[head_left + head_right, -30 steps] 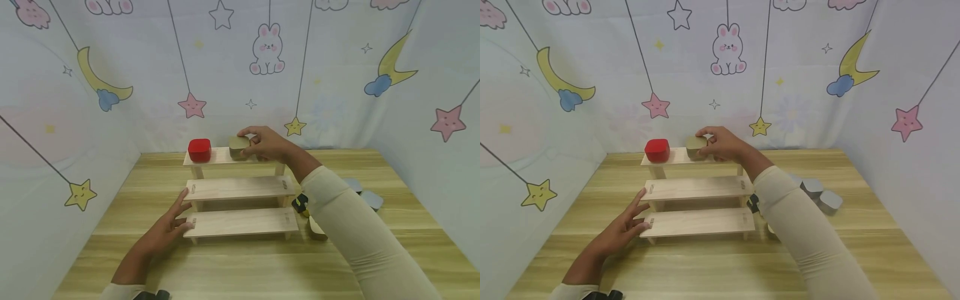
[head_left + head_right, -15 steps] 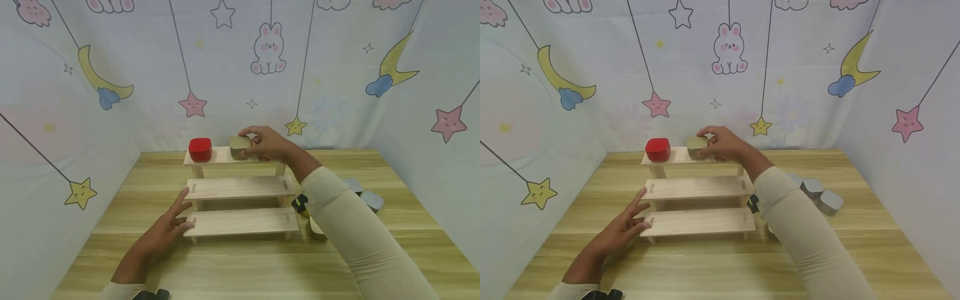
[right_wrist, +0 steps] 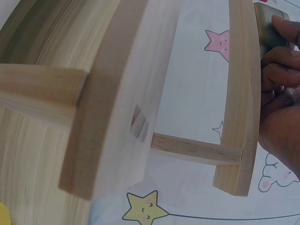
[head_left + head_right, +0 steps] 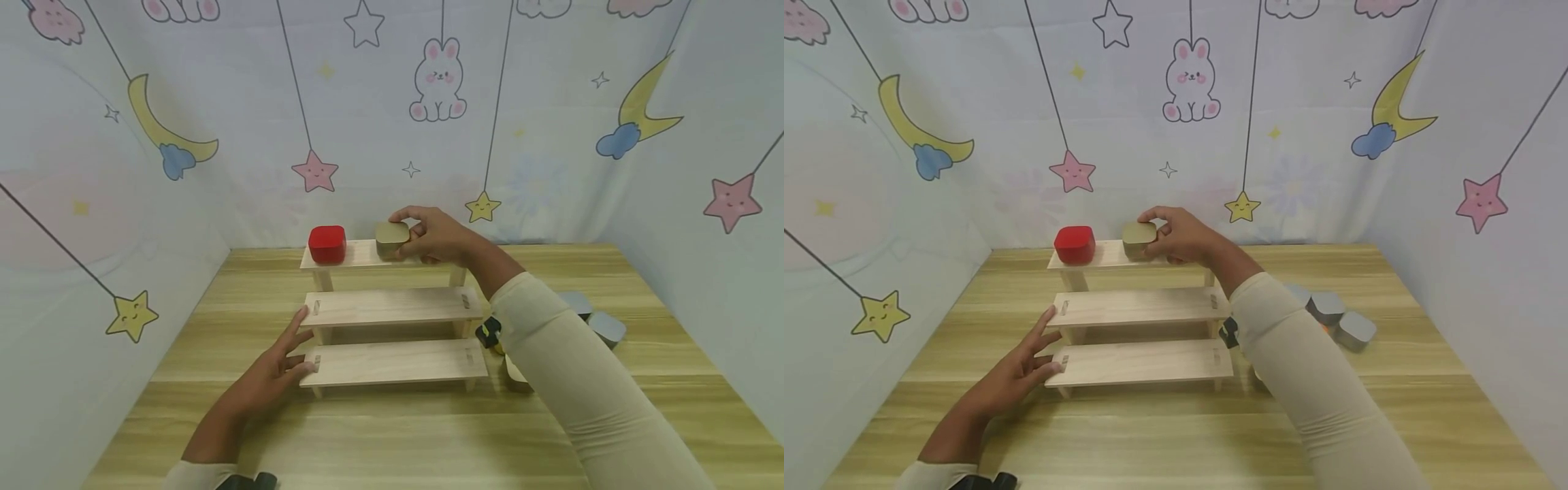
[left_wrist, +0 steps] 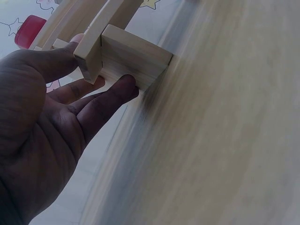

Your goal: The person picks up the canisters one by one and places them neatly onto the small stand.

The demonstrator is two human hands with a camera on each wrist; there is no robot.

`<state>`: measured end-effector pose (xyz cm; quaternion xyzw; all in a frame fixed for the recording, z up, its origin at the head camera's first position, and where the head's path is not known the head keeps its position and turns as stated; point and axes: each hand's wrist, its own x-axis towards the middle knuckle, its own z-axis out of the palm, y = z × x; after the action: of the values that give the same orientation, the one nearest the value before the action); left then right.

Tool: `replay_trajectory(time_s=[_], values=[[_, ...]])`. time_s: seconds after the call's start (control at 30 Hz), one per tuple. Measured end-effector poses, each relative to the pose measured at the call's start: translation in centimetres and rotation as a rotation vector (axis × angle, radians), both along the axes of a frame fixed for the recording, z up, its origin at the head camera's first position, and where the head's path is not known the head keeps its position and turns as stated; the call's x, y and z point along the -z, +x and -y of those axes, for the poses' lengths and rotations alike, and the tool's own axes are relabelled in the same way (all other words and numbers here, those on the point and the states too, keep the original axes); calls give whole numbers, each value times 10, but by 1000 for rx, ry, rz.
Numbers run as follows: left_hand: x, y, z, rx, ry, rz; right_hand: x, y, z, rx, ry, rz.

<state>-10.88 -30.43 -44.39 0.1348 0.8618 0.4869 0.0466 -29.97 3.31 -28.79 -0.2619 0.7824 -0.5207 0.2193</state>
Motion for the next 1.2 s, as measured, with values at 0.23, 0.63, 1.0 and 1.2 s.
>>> replay_trajectory(time_s=[0.23, 0.63, 1.0, 1.2], values=[[1, -2, -1, -2, 4, 12, -2, 1, -3, 3, 0, 1], [0, -2, -1, 3, -5, 5, -1, 4, -17, -3, 3, -23], [3, 0, 1, -6, -4, -2, -15, 11, -59, 81, -32, -48], [2, 0, 1, -2, -4, -16, -19, 16, -86, 94, -47, -67]])
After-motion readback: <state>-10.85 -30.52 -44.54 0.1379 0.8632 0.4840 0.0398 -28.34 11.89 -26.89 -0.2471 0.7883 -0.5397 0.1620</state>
